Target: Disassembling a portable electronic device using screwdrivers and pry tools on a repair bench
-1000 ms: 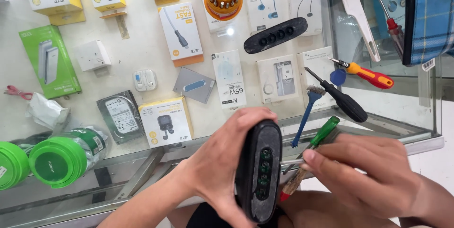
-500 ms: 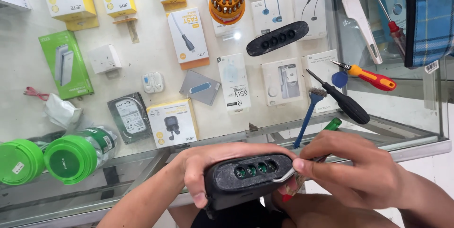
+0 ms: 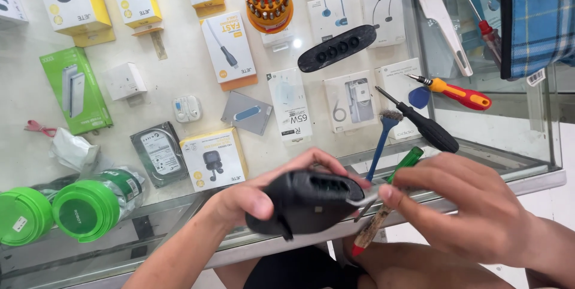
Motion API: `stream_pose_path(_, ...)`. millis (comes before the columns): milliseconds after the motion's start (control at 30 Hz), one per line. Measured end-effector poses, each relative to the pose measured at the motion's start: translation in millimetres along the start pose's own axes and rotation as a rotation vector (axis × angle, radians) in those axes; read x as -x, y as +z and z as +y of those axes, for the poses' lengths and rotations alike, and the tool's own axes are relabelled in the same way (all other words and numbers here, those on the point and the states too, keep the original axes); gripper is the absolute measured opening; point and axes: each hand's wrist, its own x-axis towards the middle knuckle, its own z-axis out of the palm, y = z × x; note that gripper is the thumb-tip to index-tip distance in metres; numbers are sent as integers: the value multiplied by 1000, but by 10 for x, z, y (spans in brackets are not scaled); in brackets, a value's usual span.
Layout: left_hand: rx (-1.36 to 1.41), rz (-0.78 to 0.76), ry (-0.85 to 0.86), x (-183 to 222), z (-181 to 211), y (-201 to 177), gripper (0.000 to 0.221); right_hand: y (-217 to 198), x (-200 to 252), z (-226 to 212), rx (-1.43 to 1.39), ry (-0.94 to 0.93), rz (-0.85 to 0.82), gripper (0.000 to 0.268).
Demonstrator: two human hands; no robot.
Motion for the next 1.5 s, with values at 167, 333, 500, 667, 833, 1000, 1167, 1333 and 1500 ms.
stream_pose_path(167,-310,241,175,111,-199,-194,91,125,84,90,-48,172,64,13)
stream_pose_path(333,-628,593,372,-79,-149,104,64,212,-103,67,218,-25,115,34)
stream_pose_path(500,-961,939,605,-97,-289,139,58,325,-343,140,396,-225,215,7)
stream_pose_path(667,-1002,920,526,-89,-153,87,46,396,-484,233,302,-347,238,17)
stream_pose_path(833,-866,815,339,-70,2,92,42,322,-588,212,46,-317,129,17)
stream_pose_path(1000,-756,726,187,-38,82,67,45,259,-703,150,4,-309,26,40)
stream_pose_path(1167,-634,714,80,-30,176,108,43,128,-795,70,39,-326,-3,21)
stream_pose_path(1333,-577,681,-21,-46,214,137,49,97,-764,88,-90,-309,-63,18)
stream_pose_path(1500,-480,611,-162,-50,243,164,48,58,-805,129,-187,-250,-233,21)
